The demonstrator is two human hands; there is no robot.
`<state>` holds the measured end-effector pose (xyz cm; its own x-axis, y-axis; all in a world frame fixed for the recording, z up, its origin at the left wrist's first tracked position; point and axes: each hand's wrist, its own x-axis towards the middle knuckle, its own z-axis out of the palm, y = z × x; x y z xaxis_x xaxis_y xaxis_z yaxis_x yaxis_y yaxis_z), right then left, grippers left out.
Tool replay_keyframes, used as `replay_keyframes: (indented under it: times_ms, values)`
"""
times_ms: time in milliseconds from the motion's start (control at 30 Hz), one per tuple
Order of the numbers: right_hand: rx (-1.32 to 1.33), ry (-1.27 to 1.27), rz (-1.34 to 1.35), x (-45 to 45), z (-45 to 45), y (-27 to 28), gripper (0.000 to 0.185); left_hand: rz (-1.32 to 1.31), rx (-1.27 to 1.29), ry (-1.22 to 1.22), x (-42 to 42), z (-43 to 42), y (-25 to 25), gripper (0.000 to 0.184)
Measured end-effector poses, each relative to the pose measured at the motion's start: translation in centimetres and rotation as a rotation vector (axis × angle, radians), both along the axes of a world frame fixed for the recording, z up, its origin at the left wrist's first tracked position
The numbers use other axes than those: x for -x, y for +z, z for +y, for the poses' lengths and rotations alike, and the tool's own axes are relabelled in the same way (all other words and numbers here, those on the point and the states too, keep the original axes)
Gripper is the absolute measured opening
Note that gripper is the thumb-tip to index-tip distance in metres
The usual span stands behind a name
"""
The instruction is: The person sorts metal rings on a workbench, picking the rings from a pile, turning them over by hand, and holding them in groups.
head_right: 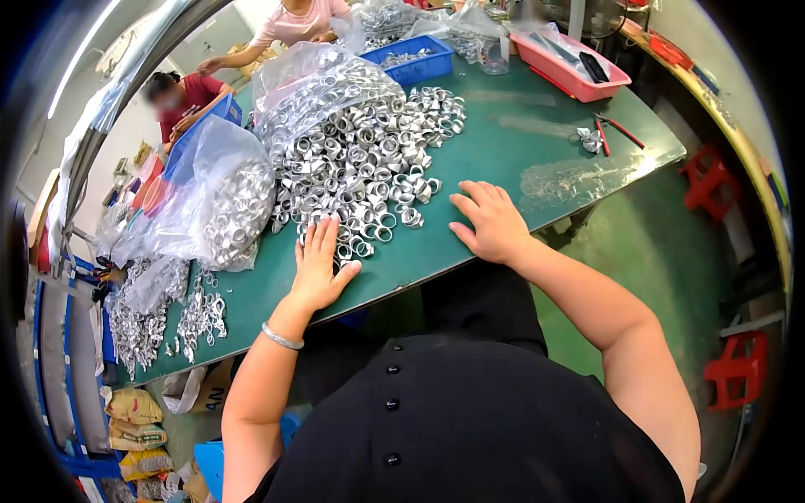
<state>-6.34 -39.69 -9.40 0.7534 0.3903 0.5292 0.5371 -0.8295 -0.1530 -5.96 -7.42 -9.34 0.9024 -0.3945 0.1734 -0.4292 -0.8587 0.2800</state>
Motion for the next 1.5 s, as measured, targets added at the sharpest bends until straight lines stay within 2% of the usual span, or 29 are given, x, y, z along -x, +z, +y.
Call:
replay_keyframes:
  times_ms: [133,233,333,433,867,1033,1233,1367,1500]
  values:
    - [0.001,0.026,0.040,-0.7,0.5,0.2,0.049,0.019,0.007,0.048,-0.3,-1.0,0.3,0.081]
    - [-0.012,0.136,0.084,-2.5,1.9,1.2,0.057,0.001,0.006,0.090,-0.2,-1.6,0.2,0.083]
    - [-0.001,0.214,0.105,-3.5,3.8,2.5,0.059,-0.004,-0.049,0.120,-0.1,-1.9,0.6,0.085]
    - [0.029,0.233,0.137,-4.2,5.4,2.3,0.059,-0.001,0.015,0.103,0.1,-1.6,0.8,0.082]
    - [-0.021,0.256,0.168,-4.6,5.4,1.4,0.044,-0.061,0.078,0.066,0.1,-1.6,0.9,0.079]
    - [-0.087,0.275,0.126,-5.0,5.0,0.8,0.037,0.014,0.056,0.110,0.1,-1.8,1.1,0.079]
    - [-0.221,0.311,0.077,-5.6,4.2,-0.3,0.032,-0.044,0.073,0.074,-0.2,-1.8,0.7,0.077]
    - [-0.196,0.341,0.078,-5.7,3.8,0.0,0.024,-0.050,-0.033,0.093,-0.4,-2.7,1.5,0.083]
    - [-0.151,0.401,0.117,-5.3,3.9,0.7,0.026,-0.020,-0.025,0.042,-0.8,-4.5,2.0,0.077]
